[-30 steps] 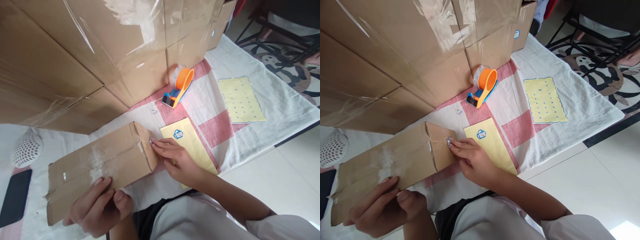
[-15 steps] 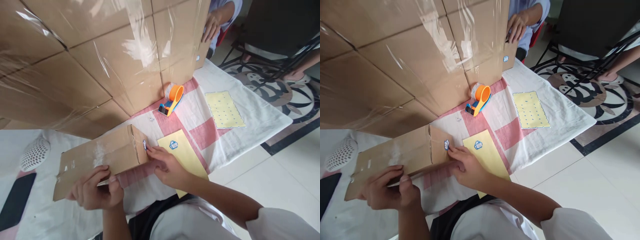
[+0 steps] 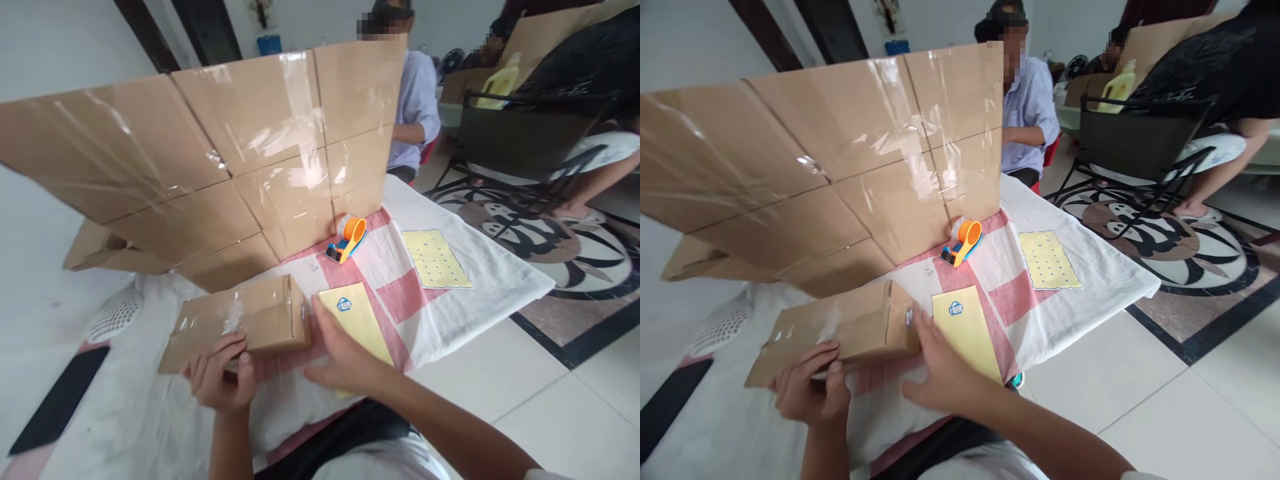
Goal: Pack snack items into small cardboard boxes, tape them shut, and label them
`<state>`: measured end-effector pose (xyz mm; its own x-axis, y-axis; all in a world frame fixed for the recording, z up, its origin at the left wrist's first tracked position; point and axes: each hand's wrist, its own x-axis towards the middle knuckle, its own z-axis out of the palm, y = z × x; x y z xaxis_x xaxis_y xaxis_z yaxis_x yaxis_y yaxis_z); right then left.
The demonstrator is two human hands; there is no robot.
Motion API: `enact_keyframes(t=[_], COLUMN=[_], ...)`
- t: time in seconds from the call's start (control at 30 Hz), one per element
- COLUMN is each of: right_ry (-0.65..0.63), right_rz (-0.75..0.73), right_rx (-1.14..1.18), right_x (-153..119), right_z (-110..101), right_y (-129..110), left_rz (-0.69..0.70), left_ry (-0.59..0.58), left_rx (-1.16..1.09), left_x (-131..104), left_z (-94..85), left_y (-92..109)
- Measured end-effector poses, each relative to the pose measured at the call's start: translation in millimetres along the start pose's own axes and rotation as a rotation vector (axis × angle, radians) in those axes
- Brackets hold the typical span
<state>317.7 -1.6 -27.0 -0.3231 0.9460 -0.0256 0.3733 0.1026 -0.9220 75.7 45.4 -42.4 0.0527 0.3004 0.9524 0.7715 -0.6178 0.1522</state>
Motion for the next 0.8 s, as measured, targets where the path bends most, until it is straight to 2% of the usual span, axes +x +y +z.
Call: enact_keyframes(t=[0.07,0.2,0.33,0.43,0.53,0.6,0.67,0.7,0.8], right_ry=[0.028,-0.046,-0.083,-0.055,0.1,0.232,0.356,0.42,0.681], right_rz=[-0.048,-0.19,-0.357,-0.412,-0.47,-0.56,-0.656,-0.674,-0.584], right_rx=[-0.08,-0.264,-0.153,-0.037,0.059,0.096,0.074,0.037,-0.117], right_x=[15,51,68,70,64,54,38,27,-12], right_z=[-7,-18,-20,-18,-25,-40,-64,-78,-125], right_y=[2,-10,-15,-8,1,5,8,10,21], left_rz=[-0.018,-0.073,-0.156,-0.248,-0.297,-0.364,-0.454,-0.492,-0.542], left_ry=[-0.014,-0.03,-0.006,0.159,0.353,0.407,0.333,0.245,-0.02], left_rx=[-0.038,-0.141,-0.266,-0.346,-0.366,-0.361,-0.342,-0.337,-0.334], left_x=[3,6,7,9,1,-12,-30,-38,-58], left_z=[-2.7,-11.8,-20.0,-21.5,-27.1,-36.2,-47.3,-52.1,-58.6], left_y=[5,9,13,19,24,26,26,26,27])
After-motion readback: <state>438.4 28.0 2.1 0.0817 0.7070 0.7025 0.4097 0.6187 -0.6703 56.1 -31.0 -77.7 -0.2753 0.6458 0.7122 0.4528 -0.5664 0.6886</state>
